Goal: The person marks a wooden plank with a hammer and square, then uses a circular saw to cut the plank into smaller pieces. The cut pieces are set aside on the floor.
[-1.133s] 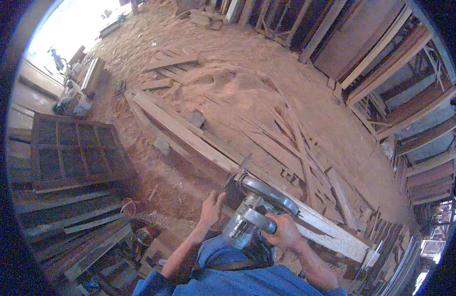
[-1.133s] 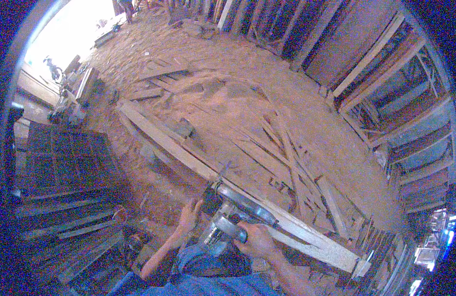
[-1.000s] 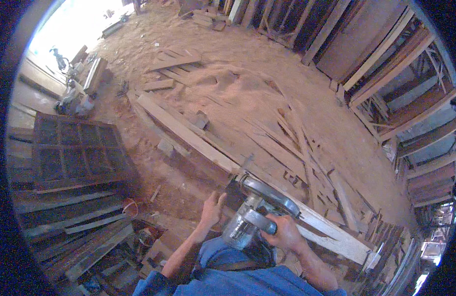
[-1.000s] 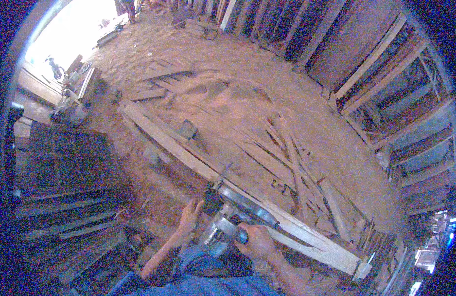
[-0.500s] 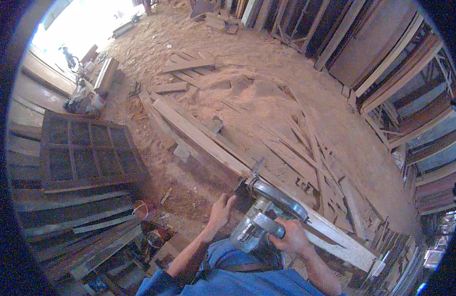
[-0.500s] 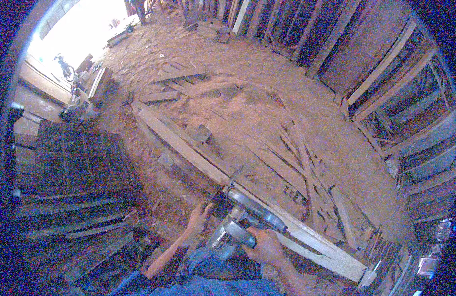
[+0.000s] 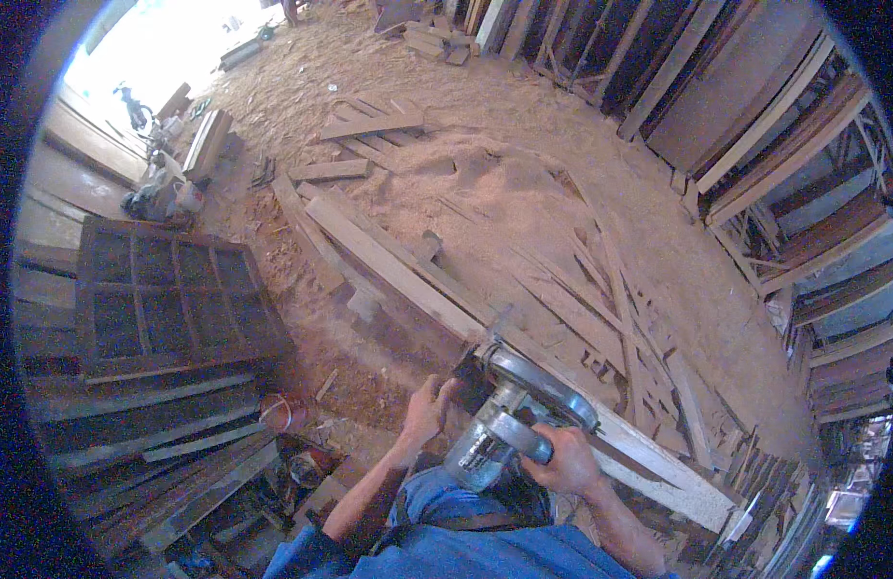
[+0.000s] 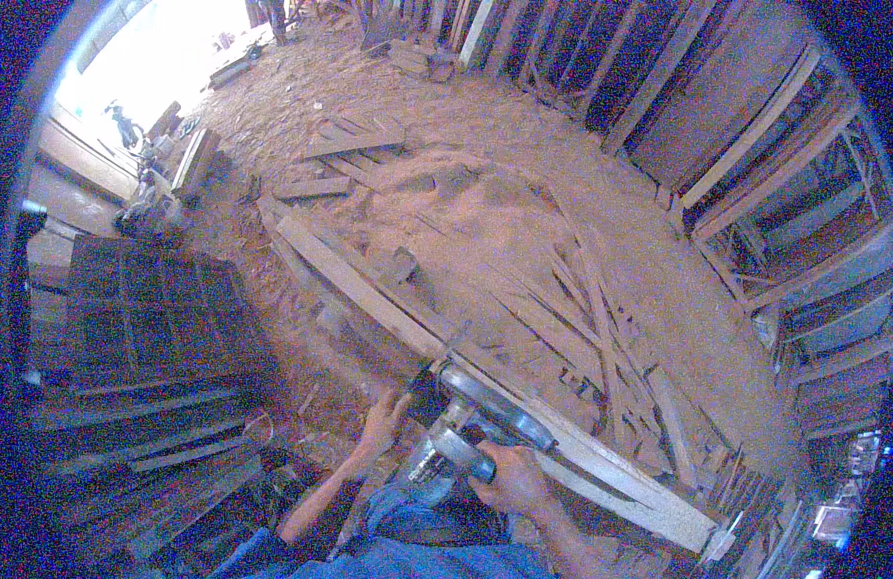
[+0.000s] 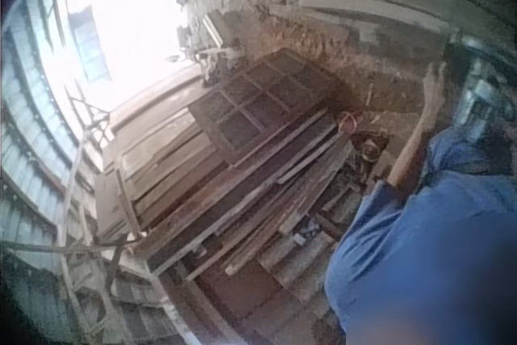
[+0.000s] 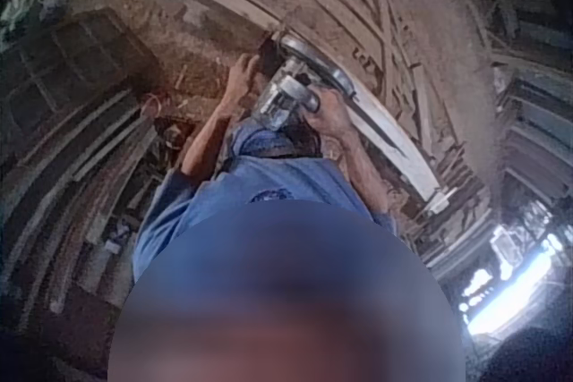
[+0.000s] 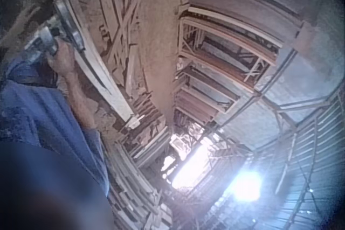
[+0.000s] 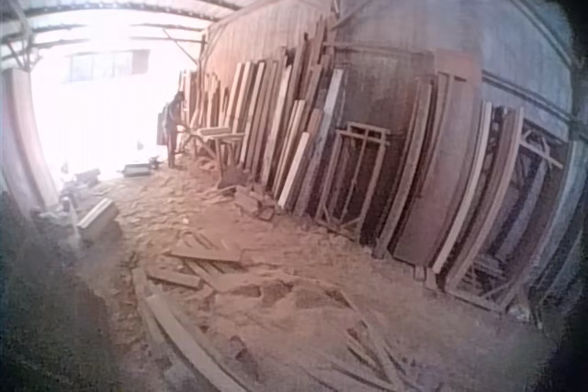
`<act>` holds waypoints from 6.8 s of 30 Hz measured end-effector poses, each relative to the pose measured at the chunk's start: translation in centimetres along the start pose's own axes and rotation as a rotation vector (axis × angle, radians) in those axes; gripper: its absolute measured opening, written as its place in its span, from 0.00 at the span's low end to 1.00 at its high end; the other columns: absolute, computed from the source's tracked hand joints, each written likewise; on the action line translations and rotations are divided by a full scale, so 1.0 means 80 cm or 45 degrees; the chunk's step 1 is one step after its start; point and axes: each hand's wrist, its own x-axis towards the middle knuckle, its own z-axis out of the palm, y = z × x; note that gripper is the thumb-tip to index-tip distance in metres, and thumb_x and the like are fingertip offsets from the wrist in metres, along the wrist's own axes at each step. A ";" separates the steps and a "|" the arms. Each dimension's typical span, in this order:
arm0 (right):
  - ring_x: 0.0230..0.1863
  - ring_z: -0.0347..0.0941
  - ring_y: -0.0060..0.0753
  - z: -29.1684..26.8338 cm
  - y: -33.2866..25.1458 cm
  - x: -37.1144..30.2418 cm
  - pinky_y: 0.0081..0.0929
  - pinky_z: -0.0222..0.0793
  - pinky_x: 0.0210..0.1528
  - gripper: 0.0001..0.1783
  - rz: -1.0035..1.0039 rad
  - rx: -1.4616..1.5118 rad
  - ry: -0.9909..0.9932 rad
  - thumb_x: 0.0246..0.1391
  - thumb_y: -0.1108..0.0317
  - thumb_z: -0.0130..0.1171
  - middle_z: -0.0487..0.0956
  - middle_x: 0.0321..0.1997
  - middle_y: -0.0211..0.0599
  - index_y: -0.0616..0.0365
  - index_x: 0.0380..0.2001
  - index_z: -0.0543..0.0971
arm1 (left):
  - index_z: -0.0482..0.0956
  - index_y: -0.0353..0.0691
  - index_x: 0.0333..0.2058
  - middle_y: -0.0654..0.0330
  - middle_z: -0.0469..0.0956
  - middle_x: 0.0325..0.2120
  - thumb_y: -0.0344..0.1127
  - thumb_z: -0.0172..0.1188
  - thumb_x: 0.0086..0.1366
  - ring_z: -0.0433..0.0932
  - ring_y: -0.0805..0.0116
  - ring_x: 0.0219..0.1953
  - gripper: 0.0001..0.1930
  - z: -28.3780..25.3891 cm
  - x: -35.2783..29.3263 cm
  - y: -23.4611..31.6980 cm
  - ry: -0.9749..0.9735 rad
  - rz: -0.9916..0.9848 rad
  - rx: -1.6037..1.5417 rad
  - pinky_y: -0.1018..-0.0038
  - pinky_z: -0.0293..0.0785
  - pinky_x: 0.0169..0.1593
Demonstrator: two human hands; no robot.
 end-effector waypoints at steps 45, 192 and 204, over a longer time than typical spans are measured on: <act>0.30 0.81 0.51 0.001 -0.005 -0.001 0.40 0.74 0.34 0.13 -0.083 -0.017 0.129 0.43 0.68 0.67 0.80 0.27 0.48 0.60 0.33 0.80 | 0.75 0.33 0.52 0.40 0.80 0.43 0.57 0.54 0.69 0.78 0.41 0.50 0.29 -0.017 0.000 0.023 -0.053 -0.098 0.028 0.57 0.72 0.54; 0.41 0.81 0.55 -0.104 0.045 -0.350 0.49 0.76 0.43 0.39 -0.436 0.090 0.479 0.39 0.56 0.71 0.83 0.41 0.49 0.54 0.57 0.73 | 0.75 0.29 0.51 0.48 0.77 0.46 0.46 0.51 0.73 0.74 0.60 0.50 0.22 0.049 -0.233 0.267 0.220 0.599 0.194 0.66 0.67 0.56; 0.48 0.78 0.52 -0.111 0.239 -0.837 0.44 0.71 0.53 0.37 0.156 0.149 1.019 0.33 0.46 0.77 0.82 0.44 0.45 0.54 0.47 0.82 | 0.68 0.28 0.59 0.39 0.70 0.59 0.44 0.55 0.71 0.66 0.49 0.64 0.27 0.448 -0.557 0.380 -0.288 0.601 0.747 0.61 0.58 0.67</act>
